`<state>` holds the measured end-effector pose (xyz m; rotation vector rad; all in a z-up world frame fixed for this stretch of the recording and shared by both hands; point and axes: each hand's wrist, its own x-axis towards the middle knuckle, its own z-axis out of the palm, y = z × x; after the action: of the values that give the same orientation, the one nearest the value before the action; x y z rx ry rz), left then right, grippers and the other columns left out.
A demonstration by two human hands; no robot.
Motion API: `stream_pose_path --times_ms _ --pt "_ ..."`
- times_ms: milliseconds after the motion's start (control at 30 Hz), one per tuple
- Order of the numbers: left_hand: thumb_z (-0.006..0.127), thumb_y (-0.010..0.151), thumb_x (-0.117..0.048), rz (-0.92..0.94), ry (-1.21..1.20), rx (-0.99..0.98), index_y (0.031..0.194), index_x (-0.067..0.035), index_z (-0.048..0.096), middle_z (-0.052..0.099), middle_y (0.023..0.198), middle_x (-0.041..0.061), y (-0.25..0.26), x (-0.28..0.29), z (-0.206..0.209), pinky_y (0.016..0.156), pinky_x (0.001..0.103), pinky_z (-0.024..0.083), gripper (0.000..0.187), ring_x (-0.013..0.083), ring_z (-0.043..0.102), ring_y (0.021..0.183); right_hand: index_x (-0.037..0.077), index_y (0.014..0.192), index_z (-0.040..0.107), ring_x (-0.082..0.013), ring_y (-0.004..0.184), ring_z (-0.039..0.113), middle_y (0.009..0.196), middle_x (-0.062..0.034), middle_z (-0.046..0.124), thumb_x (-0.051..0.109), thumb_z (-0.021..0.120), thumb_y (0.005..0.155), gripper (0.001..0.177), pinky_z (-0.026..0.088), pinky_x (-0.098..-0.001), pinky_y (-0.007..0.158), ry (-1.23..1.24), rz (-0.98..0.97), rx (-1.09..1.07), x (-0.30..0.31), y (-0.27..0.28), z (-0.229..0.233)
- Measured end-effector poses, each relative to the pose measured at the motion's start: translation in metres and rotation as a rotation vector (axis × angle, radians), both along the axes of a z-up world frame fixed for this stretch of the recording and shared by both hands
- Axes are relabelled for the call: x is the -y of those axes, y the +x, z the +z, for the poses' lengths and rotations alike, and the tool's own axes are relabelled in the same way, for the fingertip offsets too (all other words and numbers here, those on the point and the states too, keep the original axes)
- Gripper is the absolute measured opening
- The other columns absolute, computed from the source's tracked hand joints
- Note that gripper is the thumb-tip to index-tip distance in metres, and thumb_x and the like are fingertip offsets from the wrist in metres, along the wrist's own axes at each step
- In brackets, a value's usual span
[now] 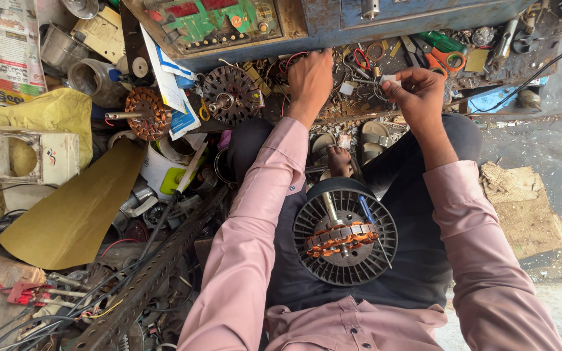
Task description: The person sits on the floor and works on an electric motor rotor. They use a pair of scissors to cut a small white plastic piece and then insert it into the rotor's copper windings.
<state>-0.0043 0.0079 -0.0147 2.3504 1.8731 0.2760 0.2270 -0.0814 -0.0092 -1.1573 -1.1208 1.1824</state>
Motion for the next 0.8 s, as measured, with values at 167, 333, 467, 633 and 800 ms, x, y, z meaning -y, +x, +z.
stream_pose_path --times_ms 167,333,467,633,800 --pt "0.052 0.1 -0.014 0.0 -0.013 0.017 0.114 -0.007 0.071 0.074 0.081 0.016 -0.001 -0.003 -0.001 0.053 0.04 0.059 0.025 0.0247 0.074 0.063 -0.002 0.099 0.071 -0.0083 0.074 0.067 0.087 -0.0061 0.072 -0.004 0.08 0.094 0.011 0.053 -0.0223 0.067 -0.007 -0.017 -0.047 -0.002 0.002 -0.011" --pt "0.057 0.099 -0.02 0.003 -0.022 0.063 0.106 -0.016 0.072 0.074 0.084 0.017 -0.001 -0.002 0.006 0.064 0.055 0.055 0.018 0.0387 0.072 0.077 0.001 0.096 0.072 -0.0066 0.07 0.067 0.082 -0.0024 0.072 0.0 0.083 0.088 0.013 0.052 -0.022 0.062 -0.099 -0.063 -0.023 -0.005 0.005 -0.021" --pt "0.065 0.093 -0.022 -0.004 -0.006 0.167 0.104 -0.016 0.074 0.074 0.085 0.018 -0.004 -0.002 0.017 0.069 0.056 0.055 0.016 0.0406 0.071 0.08 0.001 0.096 0.073 -0.0051 0.064 0.061 0.075 -0.0008 0.069 0.003 0.084 0.088 0.014 0.046 -0.0216 0.057 -0.067 -0.065 0.002 -0.01 0.001 -0.03" --pt "0.074 0.087 -0.018 0.004 0.017 0.197 0.103 -0.013 0.077 0.074 0.086 0.021 -0.004 0.007 0.035 0.073 0.052 0.057 0.017 0.0402 0.072 0.08 0.001 0.094 0.073 -0.004 0.063 0.062 0.076 -0.0001 0.071 0.006 0.082 0.089 0.012 0.048 -0.0206 0.058 -0.049 -0.045 0.023 -0.006 0.002 -0.024" --pt "0.077 0.085 -0.016 0.022 0.017 0.207 0.096 -0.011 0.078 0.074 0.085 0.02 -0.003 0.01 0.047 0.071 0.048 0.058 0.013 0.0387 0.073 0.079 0.001 0.095 0.074 -0.0038 0.061 0.061 0.074 0.0001 0.071 0.007 0.082 0.088 0.012 0.046 -0.0203 0.057 -0.053 -0.043 0.055 -0.006 0.003 -0.019"
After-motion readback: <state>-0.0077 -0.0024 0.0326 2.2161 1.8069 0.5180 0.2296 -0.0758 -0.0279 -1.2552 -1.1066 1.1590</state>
